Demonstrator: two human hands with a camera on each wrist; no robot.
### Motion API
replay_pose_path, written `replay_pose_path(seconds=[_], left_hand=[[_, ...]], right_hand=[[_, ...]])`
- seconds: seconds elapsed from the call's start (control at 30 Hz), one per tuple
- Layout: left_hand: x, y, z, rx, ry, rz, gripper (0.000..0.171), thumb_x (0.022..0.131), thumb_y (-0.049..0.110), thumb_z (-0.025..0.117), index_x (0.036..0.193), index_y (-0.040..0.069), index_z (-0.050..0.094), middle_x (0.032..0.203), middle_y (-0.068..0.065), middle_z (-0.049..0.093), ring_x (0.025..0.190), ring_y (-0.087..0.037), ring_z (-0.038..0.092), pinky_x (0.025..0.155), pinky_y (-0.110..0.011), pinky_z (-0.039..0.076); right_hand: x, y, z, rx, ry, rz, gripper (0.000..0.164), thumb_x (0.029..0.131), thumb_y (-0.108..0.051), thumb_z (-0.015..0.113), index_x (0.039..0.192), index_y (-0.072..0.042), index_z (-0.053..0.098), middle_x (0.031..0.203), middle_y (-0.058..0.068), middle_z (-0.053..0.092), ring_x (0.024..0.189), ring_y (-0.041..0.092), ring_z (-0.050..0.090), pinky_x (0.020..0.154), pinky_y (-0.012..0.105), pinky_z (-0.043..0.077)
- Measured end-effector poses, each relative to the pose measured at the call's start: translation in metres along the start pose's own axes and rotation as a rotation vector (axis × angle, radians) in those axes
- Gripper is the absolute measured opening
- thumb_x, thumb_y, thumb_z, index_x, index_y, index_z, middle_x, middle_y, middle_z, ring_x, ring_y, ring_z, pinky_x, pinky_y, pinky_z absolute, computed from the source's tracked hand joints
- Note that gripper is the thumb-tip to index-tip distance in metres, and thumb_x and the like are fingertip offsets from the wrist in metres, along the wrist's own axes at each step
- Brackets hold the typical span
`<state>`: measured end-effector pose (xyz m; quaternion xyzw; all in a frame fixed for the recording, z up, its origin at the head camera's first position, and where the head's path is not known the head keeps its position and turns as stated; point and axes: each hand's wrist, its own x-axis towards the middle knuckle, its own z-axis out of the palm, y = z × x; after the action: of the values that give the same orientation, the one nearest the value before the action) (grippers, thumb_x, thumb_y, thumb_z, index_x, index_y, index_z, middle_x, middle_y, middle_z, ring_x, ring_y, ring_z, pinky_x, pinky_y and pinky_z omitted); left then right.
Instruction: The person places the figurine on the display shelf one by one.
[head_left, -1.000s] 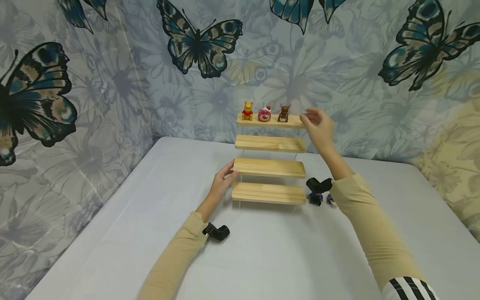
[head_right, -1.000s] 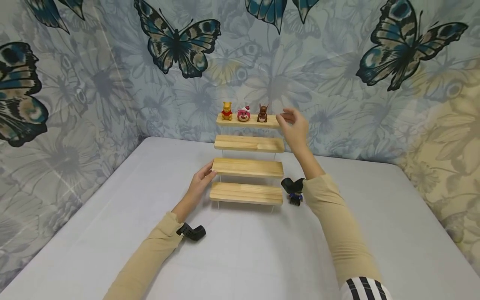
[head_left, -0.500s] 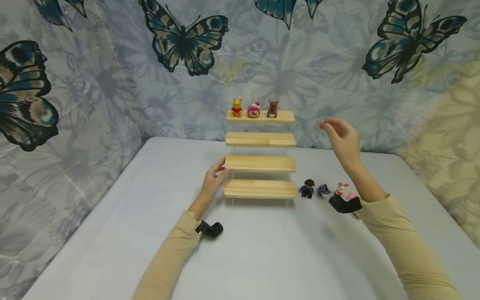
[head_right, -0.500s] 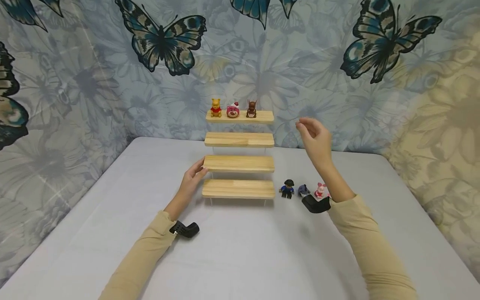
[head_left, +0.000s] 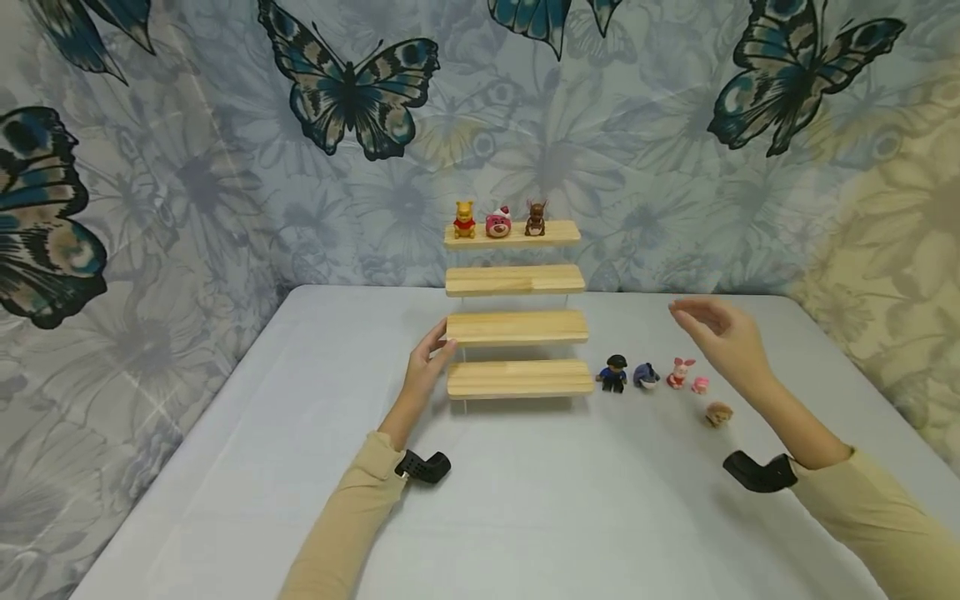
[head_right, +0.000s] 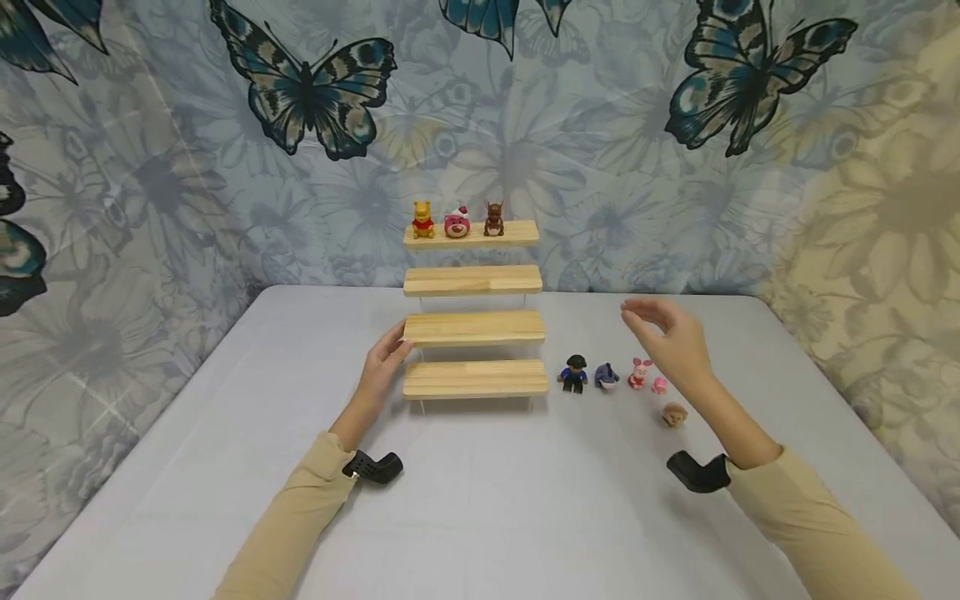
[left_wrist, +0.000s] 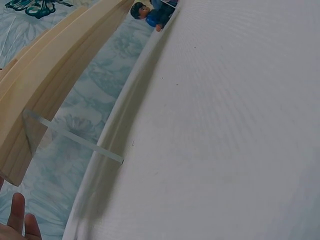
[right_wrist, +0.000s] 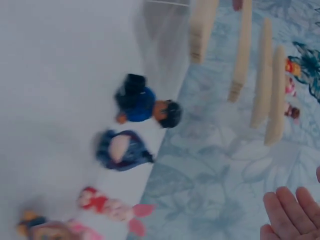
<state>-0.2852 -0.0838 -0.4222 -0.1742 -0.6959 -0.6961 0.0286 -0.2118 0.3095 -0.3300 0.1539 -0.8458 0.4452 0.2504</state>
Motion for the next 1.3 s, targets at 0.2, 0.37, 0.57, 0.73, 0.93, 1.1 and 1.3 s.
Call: replay_pose_path(seconds=[0.2,0.37,0.57,0.73,0.93,1.1,1.3], left_hand=[[0.001,0.001,0.003,-0.008,0.001,-0.01,0.052,0.092,0.023,0.052,0.138,0.007,0.033,0.138,-0.008,0.034,0.11,-0.023,0.037,0.086,-0.038,0.034],[-0.007,0.017,0.002,0.002,-0.014,-0.025,0.051,0.093,0.016,0.049,0.138,0.001,0.031,0.139,-0.014,0.031,0.111,-0.027,0.036,0.086,-0.039,0.034],[-0.014,0.032,0.002,0.009,-0.015,-0.013,0.049,0.093,0.012,0.047,0.137,-0.003,0.031,0.138,-0.017,0.031,0.111,-0.027,0.035,0.086,-0.038,0.033],[-0.011,0.031,0.006,-0.045,-0.034,-0.014,0.051,0.093,0.011,0.046,0.138,-0.003,0.028,0.138,-0.017,0.03,0.11,-0.026,0.035,0.09,-0.04,0.031],[-0.01,0.029,0.008,-0.078,-0.003,-0.022,0.05,0.093,0.012,0.047,0.138,-0.002,0.029,0.137,-0.016,0.032,0.109,-0.024,0.037,0.092,-0.038,0.029],[-0.008,0.029,0.008,-0.073,-0.011,-0.005,0.05,0.093,0.012,0.047,0.137,-0.003,0.028,0.138,-0.016,0.031,0.107,-0.024,0.037,0.091,-0.038,0.029],[-0.008,0.027,0.008,-0.078,-0.007,0.001,0.049,0.093,0.009,0.046,0.137,-0.004,0.028,0.136,-0.018,0.032,0.104,-0.022,0.038,0.089,-0.036,0.029]], right_hand=[[-0.038,0.096,-0.029,-0.121,-0.066,0.135,0.033,0.083,-0.023,0.066,0.115,-0.016,0.061,0.108,0.0,0.061,0.103,0.007,0.051,0.087,0.016,0.034],[-0.069,0.105,-0.04,-0.262,-0.122,0.238,0.036,0.077,-0.029,0.072,0.11,-0.019,0.063,0.105,-0.002,0.062,0.1,0.004,0.052,0.077,0.021,0.04],[-0.079,0.046,-0.039,-0.248,-0.253,0.314,0.038,0.078,-0.024,0.071,0.107,-0.003,0.061,0.103,0.007,0.063,0.089,-0.01,0.05,0.071,0.021,0.042],[-0.08,0.033,-0.042,-0.277,-0.29,0.336,0.038,0.079,-0.023,0.069,0.108,0.001,0.06,0.103,0.01,0.062,0.085,-0.02,0.042,0.065,0.011,0.038],[-0.081,0.044,-0.042,-0.267,-0.351,0.339,0.043,0.079,-0.021,0.07,0.11,0.006,0.058,0.109,0.026,0.056,0.085,-0.02,0.04,0.065,0.01,0.039],[-0.083,0.048,-0.042,-0.293,-0.387,0.359,0.045,0.08,-0.023,0.069,0.112,0.006,0.057,0.111,0.028,0.054,0.084,-0.021,0.036,0.065,0.013,0.041],[-0.084,0.05,-0.04,-0.349,-0.369,0.328,0.038,0.08,-0.023,0.069,0.106,0.004,0.062,0.104,0.025,0.059,0.079,-0.018,0.041,0.062,0.017,0.043]])
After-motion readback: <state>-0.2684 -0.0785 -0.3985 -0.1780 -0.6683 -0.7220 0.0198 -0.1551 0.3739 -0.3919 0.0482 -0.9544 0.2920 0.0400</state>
